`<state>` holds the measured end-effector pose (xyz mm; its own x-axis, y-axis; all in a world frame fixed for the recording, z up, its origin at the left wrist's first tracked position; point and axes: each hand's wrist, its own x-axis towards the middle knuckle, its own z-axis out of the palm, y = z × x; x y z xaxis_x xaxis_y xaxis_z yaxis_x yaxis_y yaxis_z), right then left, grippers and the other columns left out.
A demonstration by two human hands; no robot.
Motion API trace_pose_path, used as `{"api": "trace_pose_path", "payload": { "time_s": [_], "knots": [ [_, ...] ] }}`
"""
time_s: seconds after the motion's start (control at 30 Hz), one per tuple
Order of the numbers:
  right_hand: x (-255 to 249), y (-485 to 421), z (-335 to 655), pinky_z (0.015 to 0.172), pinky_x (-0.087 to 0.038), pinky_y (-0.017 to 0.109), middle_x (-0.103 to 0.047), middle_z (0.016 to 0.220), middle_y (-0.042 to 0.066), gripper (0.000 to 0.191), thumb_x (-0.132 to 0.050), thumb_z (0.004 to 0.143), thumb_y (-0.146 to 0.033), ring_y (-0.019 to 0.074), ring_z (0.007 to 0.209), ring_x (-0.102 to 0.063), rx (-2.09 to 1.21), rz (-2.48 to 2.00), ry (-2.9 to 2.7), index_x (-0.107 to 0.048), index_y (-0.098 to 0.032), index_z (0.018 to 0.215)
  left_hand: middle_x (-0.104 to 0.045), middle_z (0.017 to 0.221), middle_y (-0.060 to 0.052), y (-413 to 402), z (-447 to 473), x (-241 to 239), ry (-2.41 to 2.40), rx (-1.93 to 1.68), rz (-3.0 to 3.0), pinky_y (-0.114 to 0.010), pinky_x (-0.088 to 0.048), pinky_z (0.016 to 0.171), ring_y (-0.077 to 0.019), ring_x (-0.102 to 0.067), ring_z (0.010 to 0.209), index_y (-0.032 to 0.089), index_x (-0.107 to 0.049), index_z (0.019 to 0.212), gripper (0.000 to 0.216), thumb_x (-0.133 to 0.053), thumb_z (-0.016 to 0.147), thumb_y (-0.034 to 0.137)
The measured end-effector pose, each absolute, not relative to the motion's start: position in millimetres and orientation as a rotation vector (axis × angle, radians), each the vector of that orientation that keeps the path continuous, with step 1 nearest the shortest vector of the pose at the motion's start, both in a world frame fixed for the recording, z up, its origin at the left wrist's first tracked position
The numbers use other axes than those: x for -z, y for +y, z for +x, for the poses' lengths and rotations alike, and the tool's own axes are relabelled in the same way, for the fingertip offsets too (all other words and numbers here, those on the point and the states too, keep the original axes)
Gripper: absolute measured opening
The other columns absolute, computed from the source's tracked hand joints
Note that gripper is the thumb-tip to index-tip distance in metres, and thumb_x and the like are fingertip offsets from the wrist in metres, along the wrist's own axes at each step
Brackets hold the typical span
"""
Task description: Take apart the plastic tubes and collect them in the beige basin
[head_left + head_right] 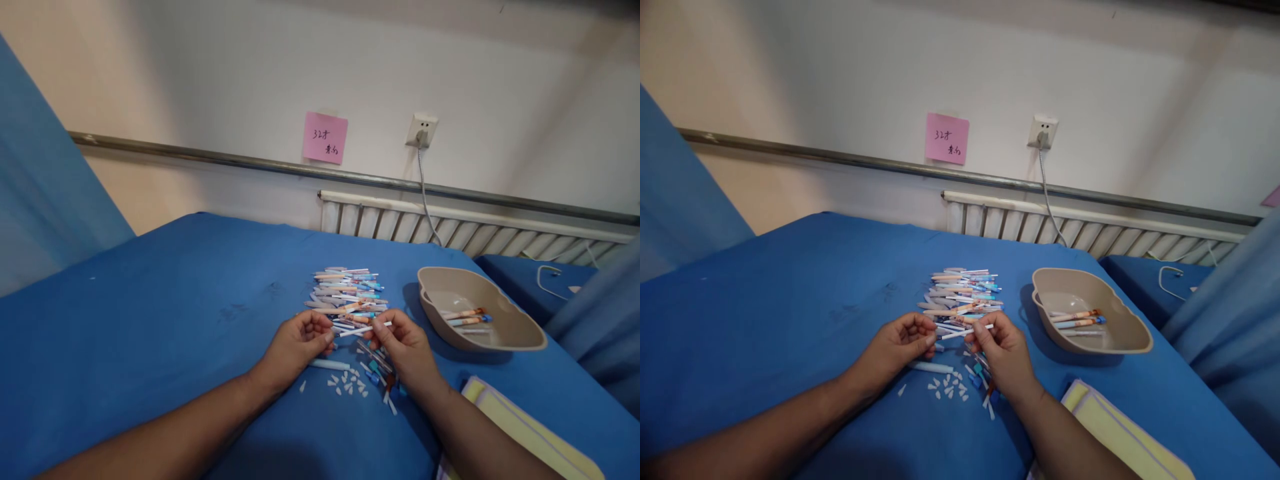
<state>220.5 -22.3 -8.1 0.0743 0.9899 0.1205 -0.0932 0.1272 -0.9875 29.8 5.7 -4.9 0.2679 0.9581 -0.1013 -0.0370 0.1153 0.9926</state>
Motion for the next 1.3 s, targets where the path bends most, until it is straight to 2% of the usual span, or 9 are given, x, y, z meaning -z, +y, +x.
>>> {"api": "trace_pose_path", "payload": {
  "time_s": [0.27,0.4,0.57,0.67,0.73,0.83,0.93,1.07,1.3],
  "knots": [
    [16,-18,216,0.047,-0.043,0.021,-0.067,0.065,0.002,0.036,-0.071,0.064,-0.049,0.0100,0.048,-0.053,-1.398,-1.002,-0.976,-0.055,-0.018,0.073,-0.059,0.068,0.002,5,27,-5,1.031,-1.042,1.258,-0.024,-0.047,0.057,-0.0109,-0.056,0.058,0.016,-0.058,0.082,0.027,-0.071,0.064,0.032],
    [16,-17,219,0.047,-0.043,0.021,-0.066,0.066,0.002,0.035,-0.073,0.064,-0.047,0.0097,0.048,-0.053,-1.469,-0.935,-0.900,-0.056,-0.018,0.072,-0.062,0.068,-0.001,3,26,-12,1.035,-1.066,1.238,-0.026,-0.048,0.059,-0.0130,-0.057,0.059,0.016,-0.059,0.086,0.030,-0.068,0.068,0.037],
    [14,-16,222,0.048,-0.042,0.020,-0.066,0.067,0.002,0.032,-0.074,0.064,-0.043,0.0087,0.048,-0.052,-1.530,-0.876,-0.813,-0.057,-0.018,0.072,-0.061,0.067,0.000,8,20,-7,1.035,-1.041,1.355,-0.024,-0.045,0.056,-0.0120,-0.055,0.056,0.016,-0.057,0.088,0.023,-0.060,0.074,0.034],
    [13,-15,225,0.048,-0.041,0.019,-0.066,0.068,0.002,0.029,-0.075,0.064,-0.040,0.0083,0.049,-0.052,-1.543,-0.843,-0.756,-0.058,-0.018,0.072,-0.057,0.064,0.001,7,14,-10,1.078,-0.895,1.719,-0.022,-0.040,0.053,-0.0113,-0.050,0.055,0.017,-0.058,0.078,0.014,-0.055,0.077,0.030],
    [12,-14,227,0.048,-0.041,0.019,-0.066,0.068,0.002,0.028,-0.075,0.064,-0.039,0.0084,0.050,-0.052,-1.537,-0.827,-0.739,-0.058,-0.017,0.072,-0.058,0.067,0.000,4,11,-15,1.065,-0.728,2.068,-0.023,-0.039,0.059,-0.0135,-0.051,0.062,0.018,-0.061,0.076,0.010,-0.055,0.078,0.026],
    [12,-14,228,0.051,-0.041,0.019,-0.065,0.069,0.001,0.026,-0.074,0.066,-0.039,0.0082,0.052,-0.051,-1.531,-0.814,-0.753,-0.059,-0.018,0.072,-0.063,0.078,-0.002,-1,8,-22,0.972,-0.521,2.460,-0.027,-0.039,0.071,-0.0182,-0.054,0.076,0.021,-0.063,0.083,0.009,-0.056,0.078,0.023],
    [12,-15,228,0.052,-0.041,0.020,-0.065,0.069,0.000,0.025,-0.073,0.068,-0.039,0.0081,0.053,-0.051,-1.529,-0.817,-0.768,-0.059,-0.019,0.071,-0.063,0.082,-0.003,-4,8,-23,0.886,-0.417,2.597,-0.029,-0.038,0.076,-0.0197,-0.054,0.080,0.022,-0.063,0.087,0.010,-0.055,0.081,0.027],
    [13,-15,227,0.052,-0.040,0.020,-0.065,0.069,0.001,0.026,-0.073,0.068,-0.039,0.0088,0.053,-0.050,-1.524,-0.810,-0.768,-0.059,-0.018,0.071,-0.062,0.084,-0.004,-6,11,-19,0.923,-0.340,2.659,-0.029,-0.038,0.073,-0.0199,-0.053,0.080,0.020,-0.061,0.082,0.014,-0.050,0.086,0.028],
    [15,-14,231,0.051,-0.039,0.017,-0.066,0.070,0.003,0.024,-0.073,0.070,-0.035,0.0076,0.053,-0.051,-1.527,-0.791,-0.774,-0.058,-0.017,0.074,-0.060,0.088,-0.004,-1,10,-14,1.078,-0.620,2.449,-0.029,-0.041,0.075,-0.0193,-0.053,0.084,0.020,-0.057,0.091,0.017,-0.043,0.089,0.029]
  ]
}}
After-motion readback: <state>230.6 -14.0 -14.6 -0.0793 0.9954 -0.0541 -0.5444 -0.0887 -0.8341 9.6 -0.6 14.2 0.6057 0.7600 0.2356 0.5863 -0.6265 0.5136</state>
